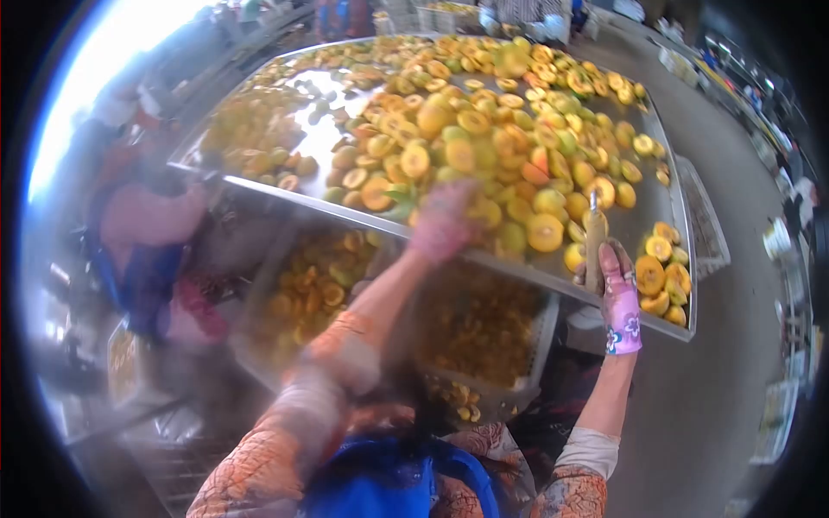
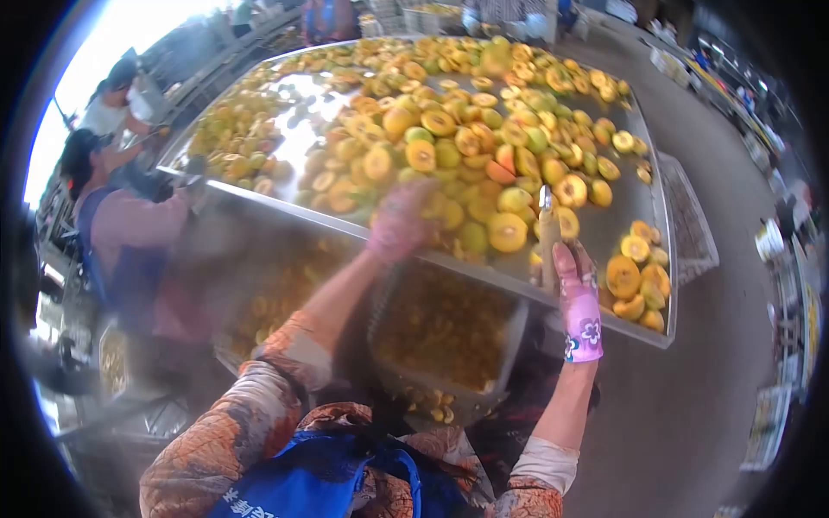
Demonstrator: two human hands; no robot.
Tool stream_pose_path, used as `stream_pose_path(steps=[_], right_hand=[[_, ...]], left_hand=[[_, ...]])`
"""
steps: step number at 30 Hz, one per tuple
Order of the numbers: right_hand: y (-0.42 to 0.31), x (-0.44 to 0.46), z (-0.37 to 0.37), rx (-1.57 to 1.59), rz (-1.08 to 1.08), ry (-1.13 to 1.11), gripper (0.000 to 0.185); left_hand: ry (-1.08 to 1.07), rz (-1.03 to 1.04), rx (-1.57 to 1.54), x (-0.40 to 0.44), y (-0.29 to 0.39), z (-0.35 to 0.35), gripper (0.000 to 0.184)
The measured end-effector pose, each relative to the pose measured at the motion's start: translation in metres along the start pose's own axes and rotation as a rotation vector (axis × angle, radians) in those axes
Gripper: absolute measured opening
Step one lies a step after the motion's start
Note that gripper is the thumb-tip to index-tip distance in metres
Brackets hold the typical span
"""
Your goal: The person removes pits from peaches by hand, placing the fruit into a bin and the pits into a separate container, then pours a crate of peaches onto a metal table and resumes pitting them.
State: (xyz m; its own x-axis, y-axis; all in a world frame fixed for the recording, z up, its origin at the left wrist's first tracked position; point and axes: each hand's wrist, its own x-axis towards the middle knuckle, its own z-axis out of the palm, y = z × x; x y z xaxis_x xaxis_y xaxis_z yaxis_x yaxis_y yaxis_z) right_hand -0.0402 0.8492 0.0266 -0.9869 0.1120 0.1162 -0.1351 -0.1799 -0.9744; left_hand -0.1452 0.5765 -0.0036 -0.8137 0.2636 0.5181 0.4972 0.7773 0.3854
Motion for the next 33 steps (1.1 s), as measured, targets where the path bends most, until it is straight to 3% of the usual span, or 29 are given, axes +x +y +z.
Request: stream_pose_path(steps=[1,5,12,14,18,20,21,23,25,27,28,29,33], right_hand=[[-0.005,-0.003,0.003,0.208,0.000,-0.086,0.037],[0.005,-0.017,0.021,0.431,0.157,-0.191,0.040],[0.016,-0.026,0.070,0.334,0.339,-0.114,0.038],[0.019,-0.024,0.073,0.306,0.317,-0.166,0.044],[0.027,-0.020,0.067,0.275,0.414,-0.085,0.044],[0.017,-0.025,0.069,0.317,0.442,-0.033,0.038],[0.013,-0.027,0.070,0.360,0.463,0.022,0.033],[0.005,-0.028,0.070,0.345,0.417,-0.037,0.034],[0.000,-0.029,0.070,0.251,0.352,-0.136,0.052],[-0.003,-0.029,0.075,0.210,0.374,-0.160,0.052],[-0.002,-0.029,0.077,0.113,0.373,-0.184,0.050],[0.000,-0.028,0.078,0.017,0.372,-0.205,0.049],[0.026,-0.026,0.071,0.002,0.221,-0.131,0.044]], left_hand=[[-0.006,-0.001,-0.034,0.002,0.011,-0.016,0.062],[0.053,-0.040,-0.130,-0.010,0.051,-0.035,0.070],[-0.026,0.154,-0.192,-0.023,0.091,-0.036,0.072],[0.007,0.298,-0.078,-0.024,0.090,-0.032,0.086],[-0.074,0.181,-0.225,-0.038,0.101,-0.047,0.079],[-0.051,-0.018,-0.963,-0.043,0.101,-0.050,0.062],[-0.047,-0.026,-0.963,-0.045,0.096,-0.050,0.062],[-0.001,-0.209,-1.515,-0.044,0.082,-0.046,0.062],[0.092,-0.304,-1.591,-0.043,0.082,-0.040,0.064],[-0.193,-0.638,-1.834,-0.043,0.083,-0.041,0.057],[-0.285,-0.688,-1.741,-0.049,0.093,-0.045,0.063],[-0.315,-0.531,-1.651,-0.055,0.105,-0.052,0.068],[-0.049,-0.379,-1.296,-0.068,0.109,-0.027,0.053]])
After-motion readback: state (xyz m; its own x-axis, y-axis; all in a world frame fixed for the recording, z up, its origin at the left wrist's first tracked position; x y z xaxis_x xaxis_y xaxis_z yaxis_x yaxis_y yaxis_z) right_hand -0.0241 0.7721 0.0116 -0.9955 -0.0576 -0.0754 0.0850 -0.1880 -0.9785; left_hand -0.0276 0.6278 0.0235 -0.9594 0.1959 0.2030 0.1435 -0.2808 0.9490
